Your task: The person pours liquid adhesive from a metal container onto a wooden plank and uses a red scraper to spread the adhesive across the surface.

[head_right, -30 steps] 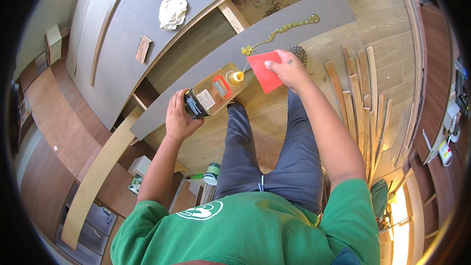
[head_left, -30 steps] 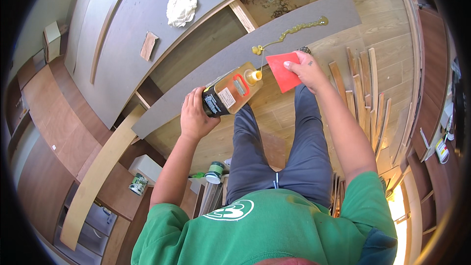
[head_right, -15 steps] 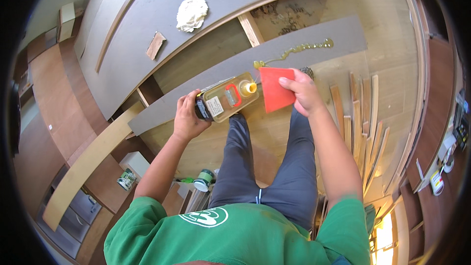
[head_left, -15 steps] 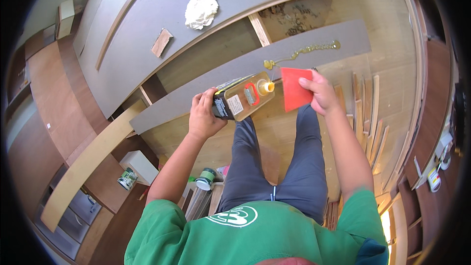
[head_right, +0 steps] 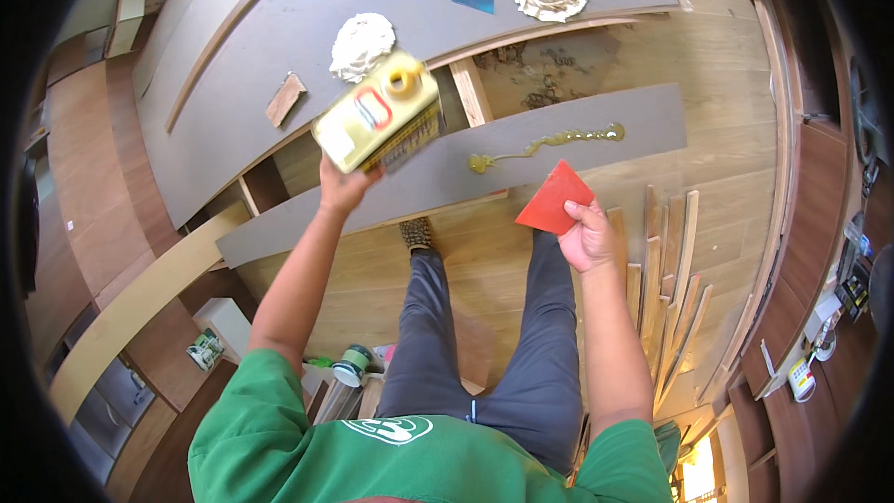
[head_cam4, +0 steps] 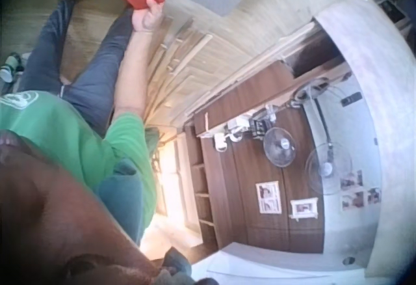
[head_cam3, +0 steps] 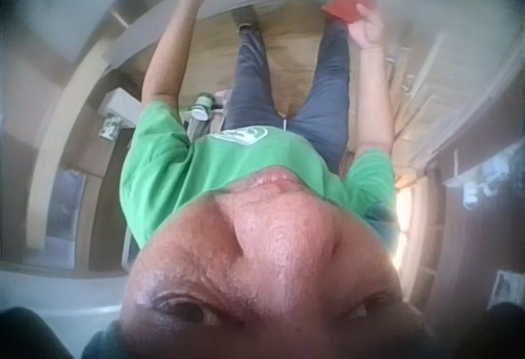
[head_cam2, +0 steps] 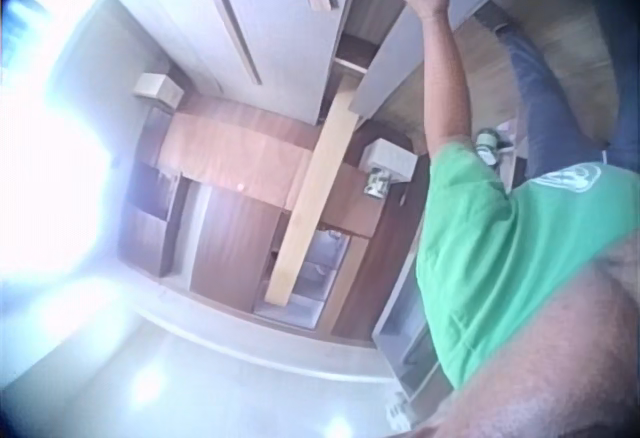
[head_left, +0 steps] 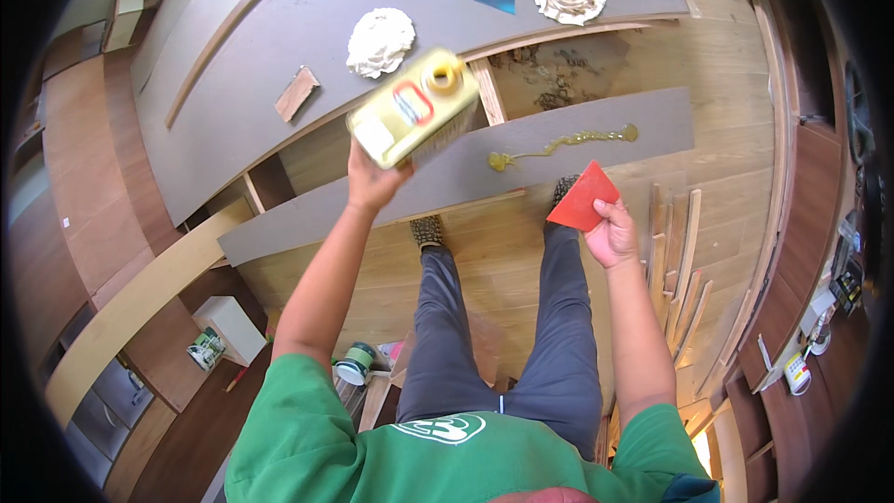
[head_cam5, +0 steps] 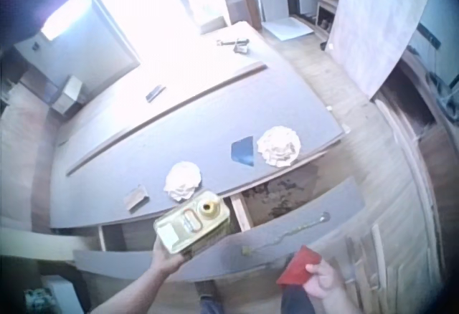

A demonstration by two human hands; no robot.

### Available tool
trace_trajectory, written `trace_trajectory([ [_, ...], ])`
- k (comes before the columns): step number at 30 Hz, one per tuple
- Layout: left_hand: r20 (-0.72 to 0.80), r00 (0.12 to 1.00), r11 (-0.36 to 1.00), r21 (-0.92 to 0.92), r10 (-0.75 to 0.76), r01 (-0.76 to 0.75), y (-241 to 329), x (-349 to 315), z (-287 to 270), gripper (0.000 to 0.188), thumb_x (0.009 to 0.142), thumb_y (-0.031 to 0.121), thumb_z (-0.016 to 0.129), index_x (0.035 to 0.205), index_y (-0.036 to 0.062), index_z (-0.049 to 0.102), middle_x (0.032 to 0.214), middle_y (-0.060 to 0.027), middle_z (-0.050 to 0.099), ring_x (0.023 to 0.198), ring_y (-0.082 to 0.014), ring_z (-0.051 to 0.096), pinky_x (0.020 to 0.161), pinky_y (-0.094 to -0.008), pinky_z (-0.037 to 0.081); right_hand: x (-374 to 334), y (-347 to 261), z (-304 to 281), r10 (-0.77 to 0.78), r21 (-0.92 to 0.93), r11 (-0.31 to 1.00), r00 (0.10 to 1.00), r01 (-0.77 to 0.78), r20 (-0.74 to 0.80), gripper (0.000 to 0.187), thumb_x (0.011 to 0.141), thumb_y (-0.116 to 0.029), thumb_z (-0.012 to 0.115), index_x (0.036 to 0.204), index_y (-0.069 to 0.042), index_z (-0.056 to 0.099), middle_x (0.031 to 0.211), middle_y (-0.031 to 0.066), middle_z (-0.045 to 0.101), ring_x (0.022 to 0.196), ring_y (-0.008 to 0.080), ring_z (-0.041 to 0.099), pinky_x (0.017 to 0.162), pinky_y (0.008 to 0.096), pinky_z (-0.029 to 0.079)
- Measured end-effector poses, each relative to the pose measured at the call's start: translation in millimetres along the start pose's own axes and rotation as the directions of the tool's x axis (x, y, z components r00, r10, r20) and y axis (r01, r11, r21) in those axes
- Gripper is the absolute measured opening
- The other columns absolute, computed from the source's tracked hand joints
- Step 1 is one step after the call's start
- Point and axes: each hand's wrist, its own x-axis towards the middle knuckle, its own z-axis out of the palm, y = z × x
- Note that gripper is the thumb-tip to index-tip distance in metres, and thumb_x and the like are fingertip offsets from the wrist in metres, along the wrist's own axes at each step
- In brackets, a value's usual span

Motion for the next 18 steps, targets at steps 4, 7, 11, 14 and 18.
trace_trajectory([
  [4, -0.146, 0.989, 0.986, -0.170, -0.030, 0.005, 15.0, 79.6, 41.2, 0.091, 0.064, 0.006, 0.088, 0.138, -0.0004, 0.036, 0.131, -0.0151, 0.055, 0.123, -0.0264, 0.054, 0.103, -0.0372, 0.048, 5.8, 3.4, -18.1, 0.000, 0.016, 1.000, 0.996, 0.001, -0.084, 0.047, 0.092, -0.005, 0.063, 0.137, -0.003, 0.051, 0.133, 0.0121, 0.061, 0.125, 0.0278, 0.058, 0.110, 0.0457, 0.044],
  [7, -0.260, 0.966, 0.968, -0.238, 0.018, -0.082, -8.3, 143.8, 61.3, 0.094, 0.064, 0.007, 0.088, 0.138, -0.0047, 0.031, 0.132, -0.0206, 0.050, 0.125, -0.0295, 0.052, 0.097, -0.0378, 0.052, 4.3, -9.5, -29.0, 0.057, -0.051, 0.996, 0.985, -0.066, -0.163, 0.044, 0.098, -0.019, 0.061, 0.139, -0.011, 0.046, 0.133, 0.0109, 0.060, 0.120, 0.0289, 0.061, 0.094, 0.0498, 0.056],
  [11, -0.396, 0.918, 0.971, -0.221, -0.003, -0.092, -14.8, 210.2, 86.5, 0.095, 0.060, 0.018, 0.092, 0.132, -0.0025, 0.035, 0.133, -0.0201, 0.051, 0.122, -0.0291, 0.052, 0.104, -0.0375, 0.042, -1.9, -25.3, -57.6, 0.012, -0.163, 0.985, 0.963, -0.058, -0.270, 0.042, 0.101, -0.028, 0.057, 0.139, -0.014, 0.043, 0.132, 0.0109, 0.059, 0.116, 0.0294, 0.063, 0.081, 0.0508, 0.061],
  [14, -0.436, 0.896, 0.973, -0.158, 0.086, -0.170, -25.2, 238.1, 98.9, 0.096, 0.060, 0.018, 0.094, 0.132, -0.0021, 0.034, 0.129, -0.0180, 0.053, 0.122, -0.0274, 0.052, 0.101, -0.0366, 0.044, -8.7, -33.3, -74.2, -0.022, -0.196, 0.979, 0.935, -0.052, -0.354, 0.043, 0.101, -0.027, 0.057, 0.139, -0.014, 0.043, 0.133, 0.0111, 0.058, 0.116, 0.0296, 0.063, 0.083, 0.0511, 0.060],
  [18, -0.380, 0.924, 0.950, -0.273, 0.037, -0.150, -29.6, 238.0, 105.4, 0.101, 0.061, 0.021, 0.096, 0.135, -0.0030, 0.031, 0.133, -0.0186, 0.052, 0.127, -0.0274, 0.049, 0.102, -0.0364, 0.044, -17.0, -41.7, -89.6, -0.023, -0.209, 0.976, 0.918, -0.066, -0.396, 0.042, 0.101, -0.026, 0.057, 0.139, -0.014, 0.044, 0.134, 0.0115, 0.058, 0.116, 0.0300, 0.063, 0.084, 0.0514, 0.060],
])
